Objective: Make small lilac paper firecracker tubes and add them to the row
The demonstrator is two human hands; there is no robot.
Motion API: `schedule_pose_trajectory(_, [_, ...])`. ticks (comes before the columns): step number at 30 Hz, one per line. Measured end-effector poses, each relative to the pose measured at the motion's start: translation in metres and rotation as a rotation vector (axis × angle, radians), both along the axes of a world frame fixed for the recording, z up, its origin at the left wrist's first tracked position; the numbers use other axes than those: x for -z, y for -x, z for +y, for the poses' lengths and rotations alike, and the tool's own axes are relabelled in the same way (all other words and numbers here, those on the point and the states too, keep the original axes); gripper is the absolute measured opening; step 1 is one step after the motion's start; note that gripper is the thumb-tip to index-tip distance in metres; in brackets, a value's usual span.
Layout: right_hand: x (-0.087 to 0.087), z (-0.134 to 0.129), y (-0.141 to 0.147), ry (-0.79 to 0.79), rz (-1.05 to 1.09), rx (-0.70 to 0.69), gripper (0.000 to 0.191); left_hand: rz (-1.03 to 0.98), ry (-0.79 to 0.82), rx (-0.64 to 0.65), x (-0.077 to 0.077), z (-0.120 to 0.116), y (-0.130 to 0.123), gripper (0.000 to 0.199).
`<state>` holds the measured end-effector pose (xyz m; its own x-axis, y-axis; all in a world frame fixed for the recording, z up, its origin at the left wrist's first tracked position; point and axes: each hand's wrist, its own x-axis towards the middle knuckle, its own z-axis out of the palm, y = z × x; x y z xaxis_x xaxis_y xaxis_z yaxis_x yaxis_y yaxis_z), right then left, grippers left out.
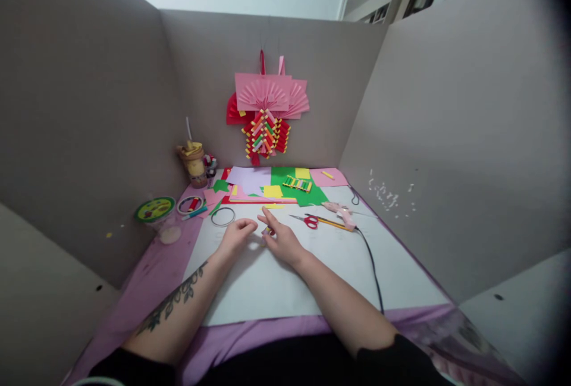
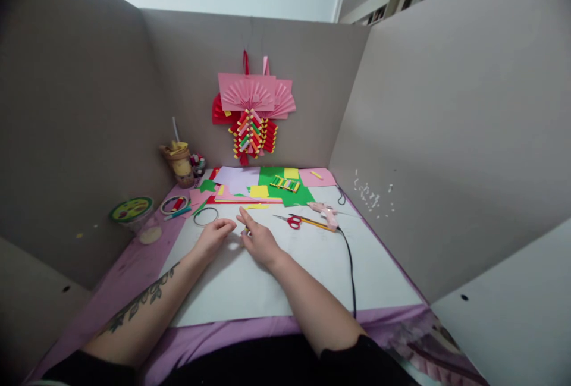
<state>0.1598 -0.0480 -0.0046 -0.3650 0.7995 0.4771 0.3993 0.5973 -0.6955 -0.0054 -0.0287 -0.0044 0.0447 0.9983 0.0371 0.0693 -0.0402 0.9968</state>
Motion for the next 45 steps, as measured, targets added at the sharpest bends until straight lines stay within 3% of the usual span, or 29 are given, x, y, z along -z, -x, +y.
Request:
schedule_pose_trajectory(4, [0.001,0.003,0.001,0.091,0.144,-0.003,0.073,0.053,-0.042,-0.017,-0.002,0.001,0.001,0.018])
schedule_pose_trajectory(8, [0.005,0.011,0.002,0.287,0.474,-0.069,0.082,0.121,-0.101,-0.096,0.001,0.005,0.005,0.011])
schedule_pose_trajectory(11, [0.008,0.018,0.001,0.343,0.659,-0.086,0.084,0.125,-0.154,-0.210,0.003,0.008,0.007,0.037])
schedule_pose_trajectory(13, [0.010,0.021,0.000,0.335,0.722,-0.056,0.082,0.085,-0.156,-0.173,0.001,0.008,0.006,0.047])
schedule_pose_trajectory(15, [0.010,0.022,0.000,0.318,0.755,-0.014,0.078,0.019,-0.114,-0.017,-0.001,0.005,0.003,0.044])
schedule_pose_trajectory(17, [0.011,0.023,0.001,0.301,0.767,0.014,0.074,-0.013,-0.079,0.135,-0.003,0.000,-0.001,0.042])
schedule_pose_trajectory(19, [0.010,0.022,0.002,0.288,0.769,0.009,0.071,0.004,-0.077,0.193,-0.003,-0.005,-0.005,0.039])
schedule_pose_trajectory(23, [0.010,0.021,0.003,0.283,0.769,0.001,0.066,0.077,-0.118,0.089,-0.004,-0.006,-0.006,0.031])
schedule_pose_trajectory(26, [0.010,0.022,0.000,0.271,0.728,0.123,0.040,0.115,-0.174,-0.034,-0.006,-0.004,-0.002,0.029])
schedule_pose_trajectory(29, [0.012,0.025,-0.004,0.258,0.635,0.240,0.019,0.117,-0.199,-0.071,-0.007,-0.002,0.000,0.029])
schedule_pose_trajectory(38, [0.012,0.028,-0.008,0.250,0.588,0.265,0.016,0.161,-0.213,-0.042,-0.006,-0.004,0.001,0.029])
schedule_pose_trajectory(43, [0.006,0.025,-0.011,0.188,0.587,0.221,0.012,0.042,-0.216,-0.021,-0.009,-0.003,-0.001,0.046])
schedule_pose_trajectory(45, [0.004,0.023,-0.012,0.174,0.579,0.202,0.012,0.029,-0.216,0.007,-0.011,-0.003,0.000,0.044])
